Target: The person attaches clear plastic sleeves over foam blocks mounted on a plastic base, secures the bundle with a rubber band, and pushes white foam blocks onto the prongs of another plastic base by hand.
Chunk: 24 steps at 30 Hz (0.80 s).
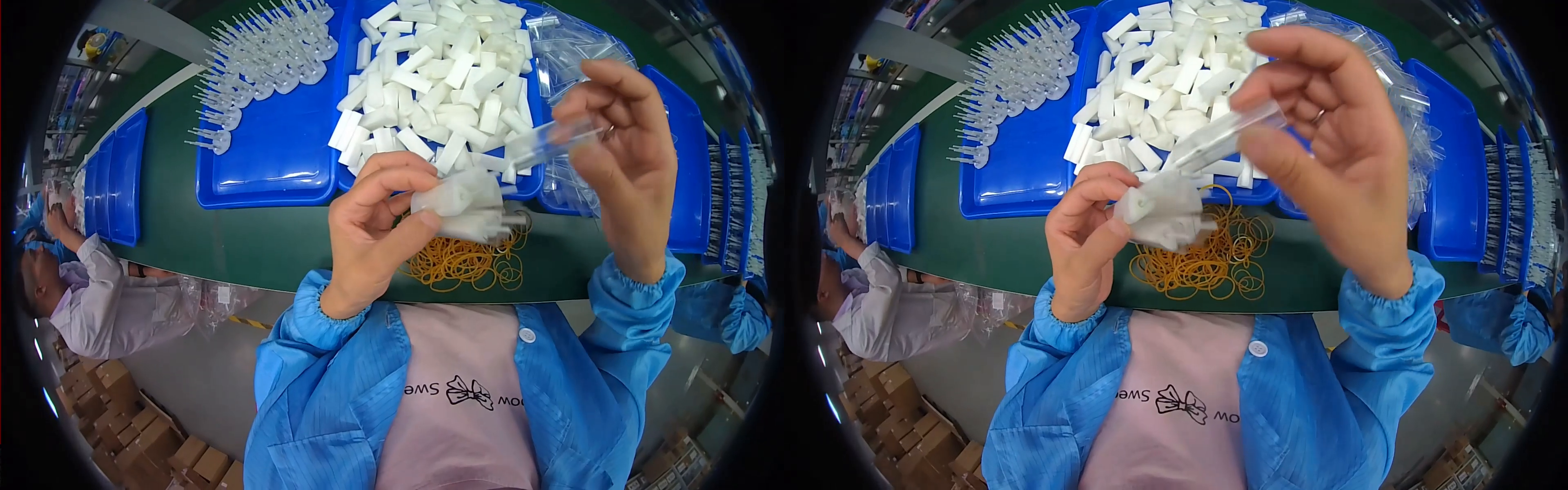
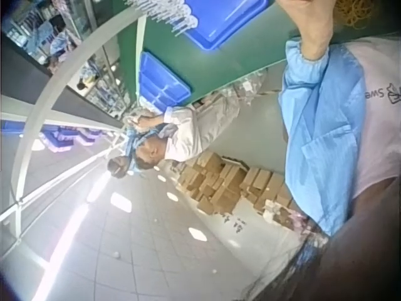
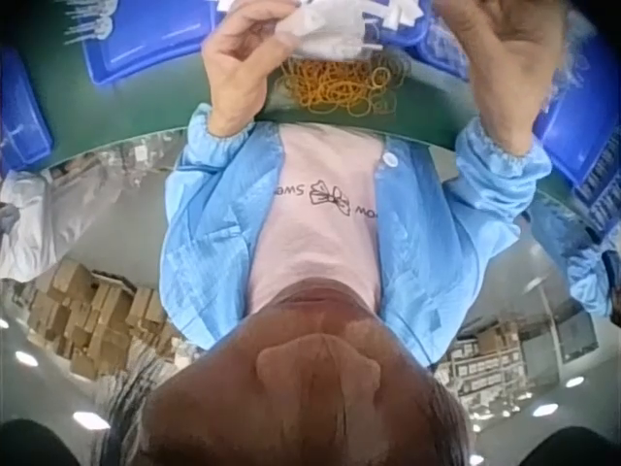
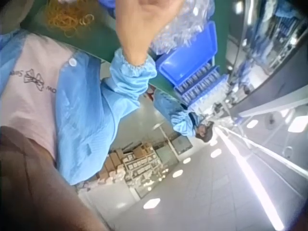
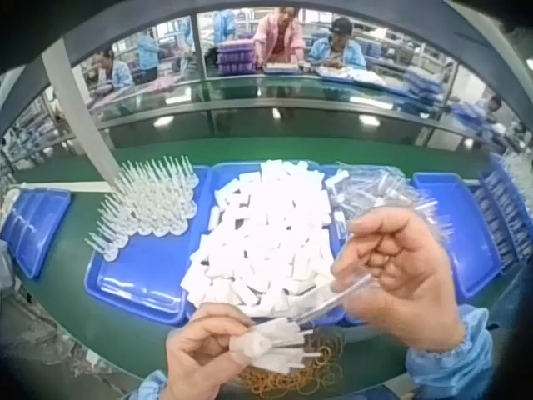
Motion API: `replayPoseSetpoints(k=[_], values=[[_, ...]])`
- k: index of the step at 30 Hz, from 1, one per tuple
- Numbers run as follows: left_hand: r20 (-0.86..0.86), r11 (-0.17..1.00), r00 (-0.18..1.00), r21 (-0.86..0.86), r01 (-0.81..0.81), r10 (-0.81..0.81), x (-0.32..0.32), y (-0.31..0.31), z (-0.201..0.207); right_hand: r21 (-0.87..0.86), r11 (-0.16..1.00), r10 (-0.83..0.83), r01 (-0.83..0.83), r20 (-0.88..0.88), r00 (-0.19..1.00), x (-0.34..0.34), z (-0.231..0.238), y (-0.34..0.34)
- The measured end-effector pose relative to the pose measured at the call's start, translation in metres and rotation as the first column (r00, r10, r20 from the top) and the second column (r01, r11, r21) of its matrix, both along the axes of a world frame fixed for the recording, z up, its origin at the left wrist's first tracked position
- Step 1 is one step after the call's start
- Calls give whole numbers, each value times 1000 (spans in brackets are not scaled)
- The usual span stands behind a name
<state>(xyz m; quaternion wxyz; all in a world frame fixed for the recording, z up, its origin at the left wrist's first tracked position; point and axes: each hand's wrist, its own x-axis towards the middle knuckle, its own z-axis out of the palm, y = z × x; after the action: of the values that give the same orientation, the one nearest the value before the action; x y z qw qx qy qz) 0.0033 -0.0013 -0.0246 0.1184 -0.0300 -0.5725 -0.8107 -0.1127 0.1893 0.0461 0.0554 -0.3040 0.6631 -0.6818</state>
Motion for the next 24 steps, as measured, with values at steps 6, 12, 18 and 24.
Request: replayPoseSetpoints(k=[6,12,18,24], values=[[-1,1000,1000,23,-1,1,2,4,4,71,988,141,-138,-50,989,16,4,-9],[-13,1000,1000,5,-12,12,5,3,3,41,992,122,-119,-84,989,21,12,-2],[-10,1000,1000,11,-8,8,5,2,4,109,985,153,-138,-148,977,24,11,-3],[-12,998,998,-22,-59,59,7,3,8,192,966,215,-172,-234,948,23,9,-2]])
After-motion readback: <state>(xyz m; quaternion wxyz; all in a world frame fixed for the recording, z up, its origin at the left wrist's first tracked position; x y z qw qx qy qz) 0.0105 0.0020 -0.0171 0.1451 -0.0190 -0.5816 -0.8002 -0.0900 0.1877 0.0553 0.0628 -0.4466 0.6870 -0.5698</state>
